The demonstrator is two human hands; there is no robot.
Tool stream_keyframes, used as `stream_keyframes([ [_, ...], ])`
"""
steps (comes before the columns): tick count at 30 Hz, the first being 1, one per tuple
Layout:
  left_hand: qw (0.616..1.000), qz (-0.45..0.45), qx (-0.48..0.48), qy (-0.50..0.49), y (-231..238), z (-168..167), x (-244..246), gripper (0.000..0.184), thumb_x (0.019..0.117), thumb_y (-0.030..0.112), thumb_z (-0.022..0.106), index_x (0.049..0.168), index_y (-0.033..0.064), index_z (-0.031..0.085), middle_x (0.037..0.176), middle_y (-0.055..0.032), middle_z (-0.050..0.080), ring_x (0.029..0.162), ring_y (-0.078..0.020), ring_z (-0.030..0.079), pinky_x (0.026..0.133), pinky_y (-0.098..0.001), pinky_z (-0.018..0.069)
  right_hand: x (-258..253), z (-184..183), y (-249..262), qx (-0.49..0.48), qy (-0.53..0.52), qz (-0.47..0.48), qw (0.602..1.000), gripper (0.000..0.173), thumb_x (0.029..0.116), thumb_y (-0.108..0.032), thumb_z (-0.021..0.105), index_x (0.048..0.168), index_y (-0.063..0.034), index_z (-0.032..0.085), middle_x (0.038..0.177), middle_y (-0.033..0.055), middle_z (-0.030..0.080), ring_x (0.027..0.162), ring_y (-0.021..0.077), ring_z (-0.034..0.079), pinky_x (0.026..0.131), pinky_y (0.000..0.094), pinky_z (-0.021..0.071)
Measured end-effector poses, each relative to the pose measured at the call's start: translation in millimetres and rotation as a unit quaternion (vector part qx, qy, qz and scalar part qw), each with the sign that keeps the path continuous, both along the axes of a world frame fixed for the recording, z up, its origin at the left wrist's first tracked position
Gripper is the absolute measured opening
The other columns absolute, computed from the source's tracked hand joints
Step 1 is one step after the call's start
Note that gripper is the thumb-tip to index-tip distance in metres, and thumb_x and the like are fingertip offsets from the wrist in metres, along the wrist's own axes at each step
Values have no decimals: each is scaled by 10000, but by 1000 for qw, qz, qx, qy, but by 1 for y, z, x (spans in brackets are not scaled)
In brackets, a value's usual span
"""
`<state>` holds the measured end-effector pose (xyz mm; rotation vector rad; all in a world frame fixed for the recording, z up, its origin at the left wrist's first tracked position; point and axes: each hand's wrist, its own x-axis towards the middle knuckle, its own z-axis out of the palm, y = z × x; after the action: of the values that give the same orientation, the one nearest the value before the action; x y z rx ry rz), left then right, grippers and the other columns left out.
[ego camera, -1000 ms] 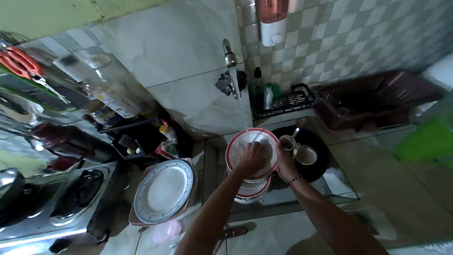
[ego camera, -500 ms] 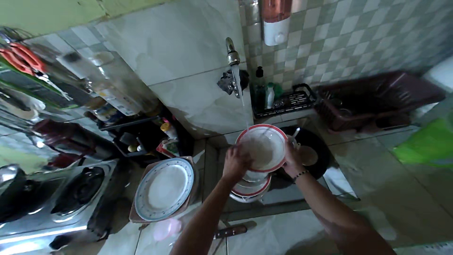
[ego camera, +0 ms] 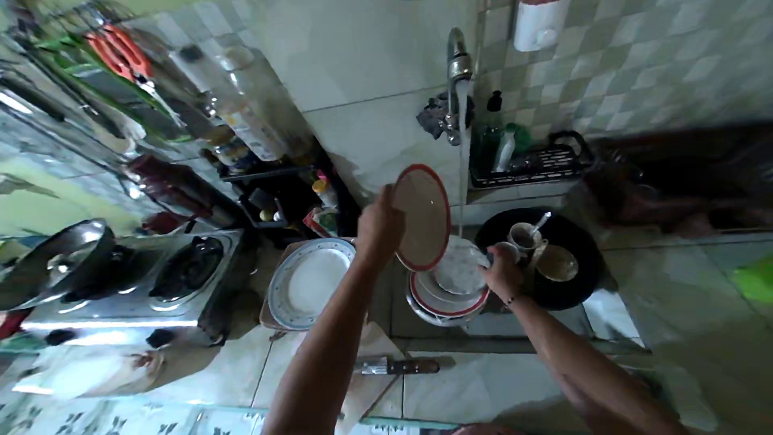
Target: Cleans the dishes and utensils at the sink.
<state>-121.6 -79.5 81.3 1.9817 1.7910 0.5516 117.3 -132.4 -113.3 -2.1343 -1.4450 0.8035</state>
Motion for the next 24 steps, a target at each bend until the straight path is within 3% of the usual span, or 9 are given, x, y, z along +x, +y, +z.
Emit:
stream_keyframes([
  [1,999,21,15,-27,-1,2,-21,509,1009,92,546,1508,117,448,1200,-274,659,1072,-448,668,892,-656,528,3,-6,0,1,-14,0,1000,731,886,-310,776,1482,-5,482,1490,267,490,1387,411,481,1138,557,405],
  [3,991,75,30,-105,-5,-3,-69,533,999,62,559,1515,66,423,1336,-267,602,1181,-415,630,971,-628,511,6,-12,-1,-28,6,-20,999,790,856,-321,813,1485,5,464,1469,260,516,1366,402,505,1124,561,413],
  [7,925,251,1,-285,-31,-43,-160,526,1034,198,585,1522,169,393,1321,-218,591,1030,-355,654,792,-565,567,2,-9,-1,-95,37,-43,994,594,872,-265,795,1372,-19,587,1300,237,640,1209,399,614,1024,606,464],
  [9,896,322,-10,-305,-41,-63,-191,523,1051,268,579,1531,180,390,1304,-216,598,987,-326,674,774,-520,586,0,-15,3,-99,59,-65,991,536,870,-204,778,1342,-29,594,1197,225,672,1012,357,690,878,554,554],
  [11,883,360,-22,-300,-51,-77,-213,518,1060,271,564,1530,141,388,1321,-227,584,1015,-318,674,797,-505,591,0,-23,6,-88,129,-93,983,518,889,-127,734,1359,-16,548,1184,235,655,915,335,704,781,507,594],
  [15,868,386,-28,-312,-64,-109,-249,542,1062,264,553,1546,115,361,1367,-229,557,1075,-318,657,830,-512,584,-4,-17,6,-41,240,-109,964,490,962,-69,645,1414,-3,469,1220,259,613,851,320,700,701,456,611],
  [21,865,361,-33,-348,-74,-126,-264,556,1056,213,544,1561,129,326,1388,-193,541,1090,-266,654,840,-472,590,40,29,-17,31,164,-120,979,436,992,-118,620,1399,-36,487,1143,242,649,774,312,702,672,475,608],
  [24,888,357,-53,-286,-74,-129,-276,529,1032,226,593,1509,95,405,1323,-204,583,1027,-278,673,795,-487,597,83,52,-36,39,127,-166,977,455,999,-142,612,1420,-45,470,1081,233,660,712,294,685,646,459,598],
])
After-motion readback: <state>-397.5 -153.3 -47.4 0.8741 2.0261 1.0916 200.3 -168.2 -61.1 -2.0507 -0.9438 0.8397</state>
